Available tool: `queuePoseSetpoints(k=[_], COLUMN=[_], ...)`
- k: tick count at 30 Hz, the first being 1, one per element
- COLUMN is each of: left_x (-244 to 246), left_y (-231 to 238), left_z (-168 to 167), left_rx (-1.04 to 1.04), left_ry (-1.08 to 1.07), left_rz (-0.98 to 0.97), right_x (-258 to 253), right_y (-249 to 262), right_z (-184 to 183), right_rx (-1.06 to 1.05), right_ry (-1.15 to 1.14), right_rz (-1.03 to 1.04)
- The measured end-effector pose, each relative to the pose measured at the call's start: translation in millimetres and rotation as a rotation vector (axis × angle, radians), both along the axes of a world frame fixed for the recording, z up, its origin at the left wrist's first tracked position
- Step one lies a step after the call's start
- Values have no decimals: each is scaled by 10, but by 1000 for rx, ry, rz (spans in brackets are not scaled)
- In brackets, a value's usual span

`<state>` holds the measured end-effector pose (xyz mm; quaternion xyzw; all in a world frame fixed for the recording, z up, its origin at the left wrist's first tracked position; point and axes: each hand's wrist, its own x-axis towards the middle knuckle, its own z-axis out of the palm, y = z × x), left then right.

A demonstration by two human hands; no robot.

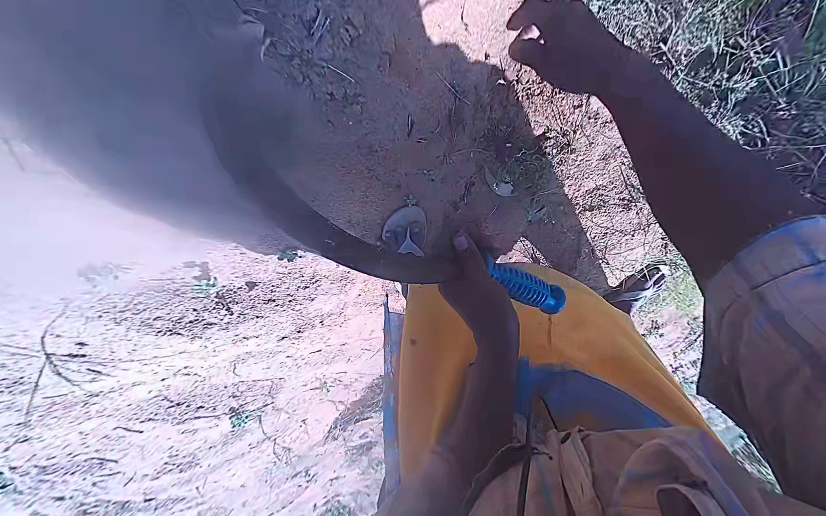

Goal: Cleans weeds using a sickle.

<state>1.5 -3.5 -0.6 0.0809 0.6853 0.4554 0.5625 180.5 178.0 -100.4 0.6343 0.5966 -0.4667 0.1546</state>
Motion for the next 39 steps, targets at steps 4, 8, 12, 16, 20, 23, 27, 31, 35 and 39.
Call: queuePoseSetpoints(k=[4, 8, 12, 16, 20, 23, 27, 31, 35, 39], left_x=[70, 124, 163, 220, 316, 383, 429, 426, 367, 335], left_y=[-197, -443, -636, -732, -745, -775, -832, -803, -743, -708], left_z=[-52, -118, -174, -182, -152, -141, -163, -136, -149, -156], left_rx=[-81, -165, -172, -154, -131, -115, -97, -138, -133, -121], left_ry=[21, 57, 81, 89, 97, 64, 39, 28, 25, -9], left_rz=[-42, -111, -182, -202, -187, -187, -209, -251, -260, -245], right_x=[540, 681, 322, 115, 216, 294, 338, 235, 113, 109], right_y=[-1405, -2094, -1991, -1958, -1825, -1542, -1419, -1555, -1917, -1996], right_z=[-819, -1097, -1302, -1485, -1229, -1088, -1073, -1143, -1332, -1356], right_rx=[-263, -113, 47, 100, -3, -208, -314, -190, 184, 156], right_ry=[-240, -164, -83, -66, -5, 25, 89, 75, 133, 143], right_rz=[146, 135, -46, 24, 26, -21, -60, 209, 299, 174])
